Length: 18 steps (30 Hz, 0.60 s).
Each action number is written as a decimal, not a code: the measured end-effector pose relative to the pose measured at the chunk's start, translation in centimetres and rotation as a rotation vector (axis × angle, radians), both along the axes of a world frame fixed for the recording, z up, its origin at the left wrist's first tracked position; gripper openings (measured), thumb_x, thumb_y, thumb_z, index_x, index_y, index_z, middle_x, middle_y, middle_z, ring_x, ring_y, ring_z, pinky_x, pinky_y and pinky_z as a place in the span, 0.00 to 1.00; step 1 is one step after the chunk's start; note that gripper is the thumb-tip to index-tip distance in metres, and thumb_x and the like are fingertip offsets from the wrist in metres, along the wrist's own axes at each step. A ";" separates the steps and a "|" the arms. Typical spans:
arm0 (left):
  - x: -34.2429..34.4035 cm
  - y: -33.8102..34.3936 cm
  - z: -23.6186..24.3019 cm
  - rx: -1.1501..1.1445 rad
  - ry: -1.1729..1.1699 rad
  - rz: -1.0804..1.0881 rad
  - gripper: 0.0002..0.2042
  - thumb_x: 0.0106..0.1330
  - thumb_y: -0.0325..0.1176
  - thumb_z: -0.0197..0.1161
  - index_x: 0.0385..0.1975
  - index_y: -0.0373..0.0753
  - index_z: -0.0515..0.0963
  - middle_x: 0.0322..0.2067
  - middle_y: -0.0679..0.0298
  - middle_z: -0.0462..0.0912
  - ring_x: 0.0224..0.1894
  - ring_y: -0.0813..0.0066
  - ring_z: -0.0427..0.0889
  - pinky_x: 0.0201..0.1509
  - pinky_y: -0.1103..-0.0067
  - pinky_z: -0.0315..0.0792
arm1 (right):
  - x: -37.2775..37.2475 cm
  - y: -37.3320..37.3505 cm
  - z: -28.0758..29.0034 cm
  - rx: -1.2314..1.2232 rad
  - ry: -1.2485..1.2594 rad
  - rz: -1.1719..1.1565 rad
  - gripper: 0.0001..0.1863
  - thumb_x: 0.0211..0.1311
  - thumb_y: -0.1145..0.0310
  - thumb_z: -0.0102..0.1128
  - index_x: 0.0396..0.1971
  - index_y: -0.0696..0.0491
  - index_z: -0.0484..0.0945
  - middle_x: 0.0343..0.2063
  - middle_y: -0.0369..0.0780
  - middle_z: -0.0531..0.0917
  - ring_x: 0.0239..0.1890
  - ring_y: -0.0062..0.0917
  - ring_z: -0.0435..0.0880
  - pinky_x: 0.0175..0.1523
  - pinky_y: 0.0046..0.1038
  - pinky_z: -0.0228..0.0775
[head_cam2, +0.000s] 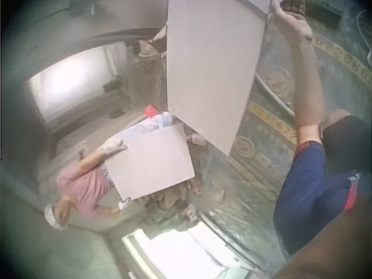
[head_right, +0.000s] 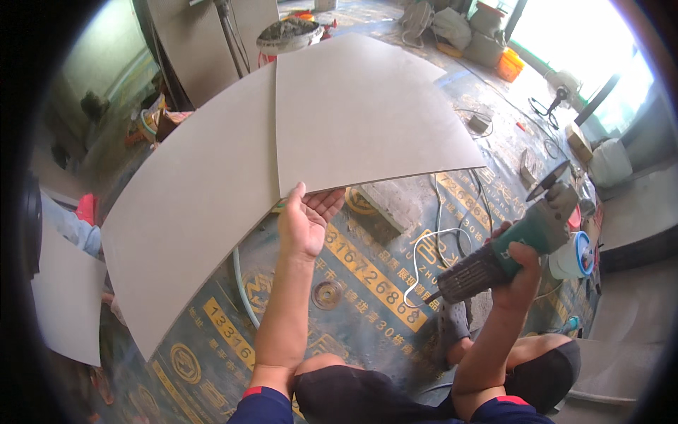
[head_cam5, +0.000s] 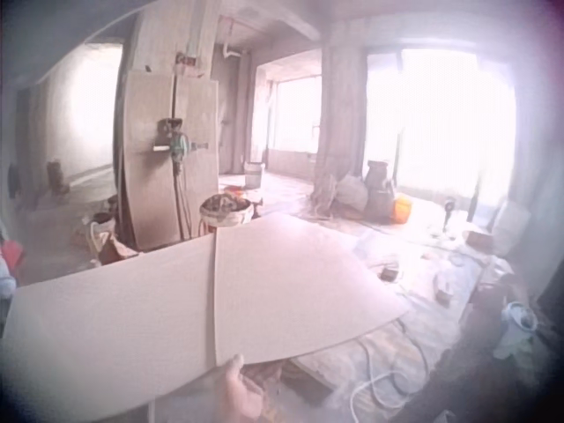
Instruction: The person uses an angle grinder to cut and shape ceramic tiles on a workshop table, then moves to a wall to measure and fit a tile piece into place.
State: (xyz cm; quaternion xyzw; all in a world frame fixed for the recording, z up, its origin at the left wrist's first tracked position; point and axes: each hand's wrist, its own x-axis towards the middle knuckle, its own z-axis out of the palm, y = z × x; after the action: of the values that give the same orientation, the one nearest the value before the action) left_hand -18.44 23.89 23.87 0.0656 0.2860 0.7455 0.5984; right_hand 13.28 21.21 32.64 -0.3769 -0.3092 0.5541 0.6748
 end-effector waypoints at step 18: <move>0.0 -1.5 -1.2 0.270 0.112 -0.390 0.33 0.68 0.55 0.48 0.63 0.32 0.64 0.59 0.47 0.72 0.63 0.48 0.69 0.66 0.56 0.62 | -1.5 -1.2 -6.3 -0.020 -0.473 0.180 0.19 0.41 0.75 0.69 0.39 0.60 0.79 0.32 0.35 0.82 0.33 0.20 0.80 0.39 0.25 0.73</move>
State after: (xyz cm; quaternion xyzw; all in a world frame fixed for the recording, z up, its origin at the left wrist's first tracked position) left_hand -18.42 22.42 22.66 0.2402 0.1982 0.6425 0.7002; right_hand 11.76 19.96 26.31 -0.4738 -0.4853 0.5114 0.5277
